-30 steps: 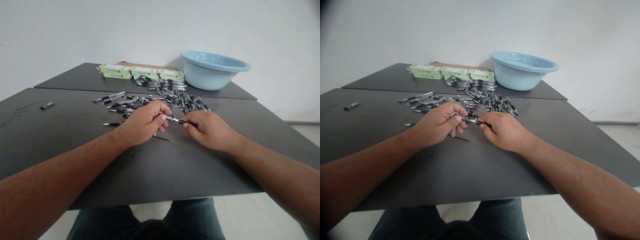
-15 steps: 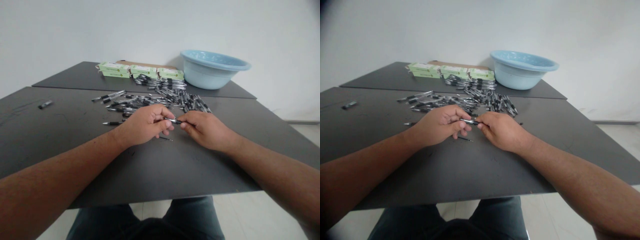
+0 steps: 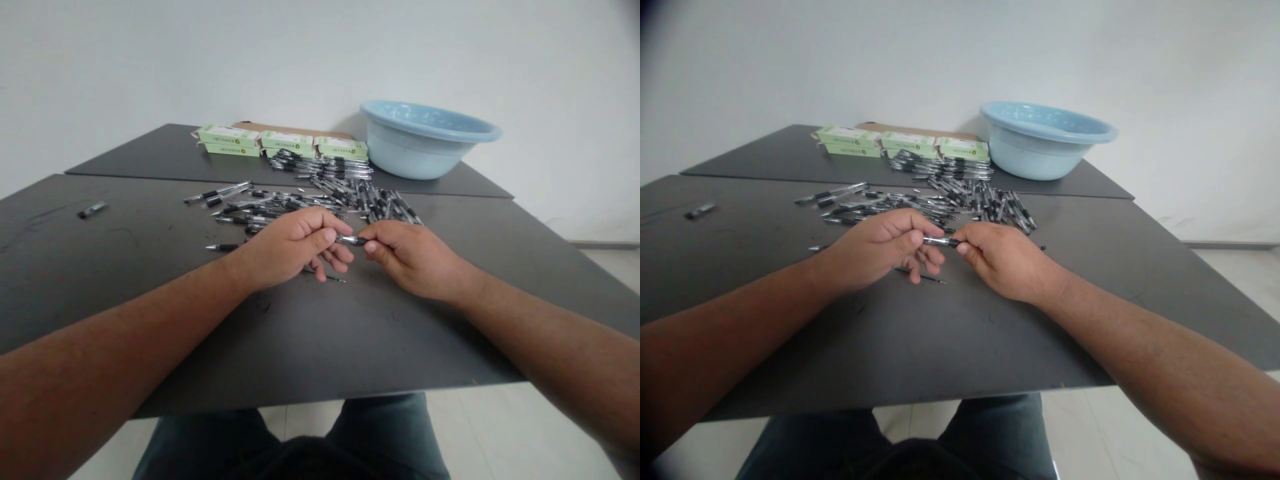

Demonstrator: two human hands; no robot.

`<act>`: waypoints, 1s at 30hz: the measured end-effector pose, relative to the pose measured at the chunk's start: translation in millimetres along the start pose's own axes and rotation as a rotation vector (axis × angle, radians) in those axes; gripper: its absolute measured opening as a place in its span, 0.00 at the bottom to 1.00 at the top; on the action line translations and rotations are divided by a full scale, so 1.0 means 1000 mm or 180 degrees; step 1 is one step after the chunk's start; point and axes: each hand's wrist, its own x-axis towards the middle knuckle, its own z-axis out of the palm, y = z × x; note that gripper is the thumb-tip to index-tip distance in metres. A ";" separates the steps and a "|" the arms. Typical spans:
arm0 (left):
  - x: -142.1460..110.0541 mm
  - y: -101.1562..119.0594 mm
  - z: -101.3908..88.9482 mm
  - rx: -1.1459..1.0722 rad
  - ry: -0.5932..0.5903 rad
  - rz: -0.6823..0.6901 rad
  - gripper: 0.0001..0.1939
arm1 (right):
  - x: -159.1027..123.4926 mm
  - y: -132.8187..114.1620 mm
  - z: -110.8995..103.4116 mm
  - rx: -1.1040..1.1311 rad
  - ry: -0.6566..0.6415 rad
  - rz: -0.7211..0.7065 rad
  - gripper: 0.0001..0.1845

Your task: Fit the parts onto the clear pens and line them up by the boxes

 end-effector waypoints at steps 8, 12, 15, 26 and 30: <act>0.000 0.001 0.002 -0.0267 -0.0114 -0.0034 0.17 | -0.001 -0.002 0.000 -0.0008 0.0008 -0.0022 0.12; -0.001 0.002 0.004 -0.0391 -0.0215 0.0033 0.20 | -0.002 -0.003 0.000 -0.0005 0.0079 -0.0120 0.12; -0.001 0.001 0.005 -0.0368 -0.0233 0.0108 0.21 | -0.002 -0.003 0.000 0.0045 0.0134 -0.0246 0.12; 0.002 -0.001 0.002 0.0102 0.0032 0.0185 0.09 | -0.001 0.001 0.002 -0.0091 0.0057 -0.0021 0.14; 0.002 0.001 0.002 0.0222 0.0078 0.0171 0.06 | -0.001 0.000 0.002 -0.0093 0.0052 0.0022 0.14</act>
